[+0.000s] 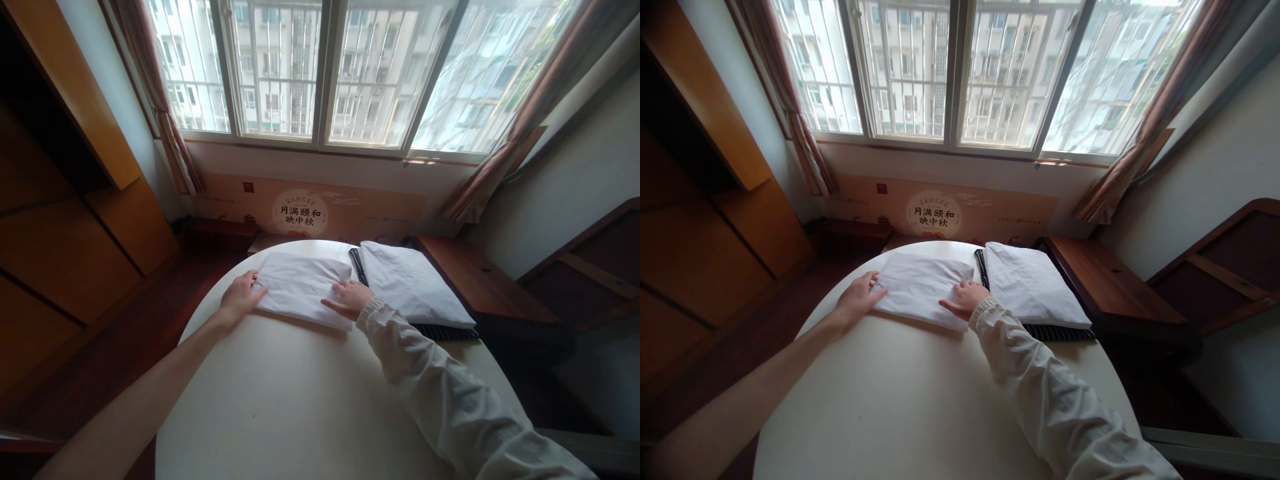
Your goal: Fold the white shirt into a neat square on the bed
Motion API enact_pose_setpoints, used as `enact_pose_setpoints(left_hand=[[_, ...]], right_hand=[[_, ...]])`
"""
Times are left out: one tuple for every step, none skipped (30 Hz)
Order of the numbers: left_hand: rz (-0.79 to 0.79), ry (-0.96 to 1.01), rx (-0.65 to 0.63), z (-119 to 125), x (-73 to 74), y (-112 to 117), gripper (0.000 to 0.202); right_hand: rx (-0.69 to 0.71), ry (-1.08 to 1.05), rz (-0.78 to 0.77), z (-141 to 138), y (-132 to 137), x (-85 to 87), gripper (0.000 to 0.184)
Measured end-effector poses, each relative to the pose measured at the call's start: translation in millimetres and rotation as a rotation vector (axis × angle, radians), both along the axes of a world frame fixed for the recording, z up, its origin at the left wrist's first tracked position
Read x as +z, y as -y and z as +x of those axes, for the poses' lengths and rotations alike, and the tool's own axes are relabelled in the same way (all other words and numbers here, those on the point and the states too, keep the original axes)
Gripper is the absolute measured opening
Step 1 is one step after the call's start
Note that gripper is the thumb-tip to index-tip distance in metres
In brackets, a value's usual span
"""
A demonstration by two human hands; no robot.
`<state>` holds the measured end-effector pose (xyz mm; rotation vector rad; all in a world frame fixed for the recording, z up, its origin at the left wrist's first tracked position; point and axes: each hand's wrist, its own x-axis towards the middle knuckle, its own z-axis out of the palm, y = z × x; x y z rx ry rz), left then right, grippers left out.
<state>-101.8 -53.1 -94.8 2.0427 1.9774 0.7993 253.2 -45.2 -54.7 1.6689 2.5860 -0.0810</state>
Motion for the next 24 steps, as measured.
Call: enact_pose_setpoints(left_hand=[[-0.037, 0.037, 0.012, 2.1, 2.6, -5.3, 0.058], [-0.082, 0.060, 0.025, 4.3, 5.1, -11.2, 0.057], [-0.130, 0.066, 0.042, 6.9, 7.2, -17.5, 0.054], [-0.171, 0.060, 0.059, 9.7, 9.0, -24.1, 0.051], [-0.203, 0.046, 0.073, 12.6, 10.2, -30.6, 0.049], [-0.222, 0.029, 0.079, 15.5, 10.9, -37.0, 0.047], [-0.229, 0.015, 0.073, 18.1, 11.1, -43.1, 0.046], [-0.224, 0.010, 0.054, 20.2, 10.8, -48.8, 0.045], [-0.214, 0.013, 0.024, 21.5, 10.1, -53.9, 0.044], [-0.201, 0.022, -0.014, 21.9, 9.2, -58.3, 0.043], [-0.191, 0.036, -0.051, 21.5, 8.2, -62.0, 0.042], [-0.183, 0.052, -0.081, 20.4, 7.2, -64.9, 0.042], [-0.181, 0.069, -0.101, 18.8, 6.4, -67.0, 0.042], [-0.184, 0.087, -0.113, 16.9, 5.7, -68.5, 0.042], [-0.189, 0.111, -0.123, 14.9, 5.3, -69.4, 0.042], [-0.193, 0.142, -0.133, 13.0, 4.9, -69.9, 0.041], [-0.194, 0.181, -0.146, 11.1, 4.7, -70.2, 0.041], [-0.193, 0.224, -0.162, 9.5, 4.6, -70.4, 0.041], [-0.192, 0.266, -0.182, 7.9, 4.4, -70.7, 0.041], [-0.193, 0.304, -0.202, 6.7, 4.4, -71.2, 0.041], [-0.197, 0.335, -0.221, 5.7, 4.4, -71.9, 0.042], [-0.205, 0.362, -0.236, 5.1, 4.7, -72.9, 0.044], [-0.217, 0.388, -0.248, 5.0, 5.5, -74.2, 0.046], [-0.228, 0.418, -0.256, 5.5, 6.9, -75.9, 0.048]], right_hand=[[0.002, 0.009, -0.023, 2.4, 2.3, 7.5, 0.078], [-0.002, 0.012, -0.056, 5.5, 3.5, 14.0, 0.071], [-0.016, 0.009, -0.089, 9.0, 3.3, 19.2, 0.063], [-0.040, -0.006, -0.108, 12.8, 1.7, 22.7, 0.055], [-0.068, -0.035, -0.101, 16.8, -1.4, 24.1, 0.048], [-0.094, -0.076, -0.067, 20.8, -6.0, 23.3, 0.043], [-0.118, -0.126, -0.018, 24.6, -11.8, 20.6, 0.041], [-0.138, -0.183, 0.033, 27.9, -18.8, 16.4, 0.044], [-0.152, -0.241, 0.064, 30.7, -26.7, 11.2, 0.053], [-0.168, -0.293, 0.063, 32.8, -35.2, 5.7, 0.064], [-0.186, -0.336, 0.037, 34.1, -44.0, 0.7, 0.073], [-0.203, -0.366, 0.003, 34.5, -52.6, -3.3, 0.076], [-0.221, -0.390, -0.029, 34.3, -60.7, -5.9, 0.076], [-0.243, -0.414, -0.061, 33.6, -67.9, -7.1, 0.074], [-0.269, -0.444, -0.099, 32.7, -74.0, -6.9, 0.070], [-0.294, -0.480, -0.155, 31.7, -78.8, -5.6, 0.065], [-0.316, -0.518, -0.235, 30.9, -82.2, -3.8, 0.059], [-0.334, -0.554, -0.333, 30.3, -84.3, -1.7, 0.053], [-0.347, -0.582, -0.431, 30.0, -85.4, 0.3, 0.049], [-0.353, -0.599, -0.509, 30.1, -85.7, 2.0, 0.046], [-0.361, -0.611, -0.557, 30.5, -85.6, 3.4, 0.044], [-0.367, -0.628, -0.578, 31.4, -85.4, 4.6, 0.043], [-0.367, -0.658, -0.580, 32.7, -85.4, 5.9, 0.043], [-0.353, -0.700, -0.574, 34.4, -85.7, 7.7, 0.042]])
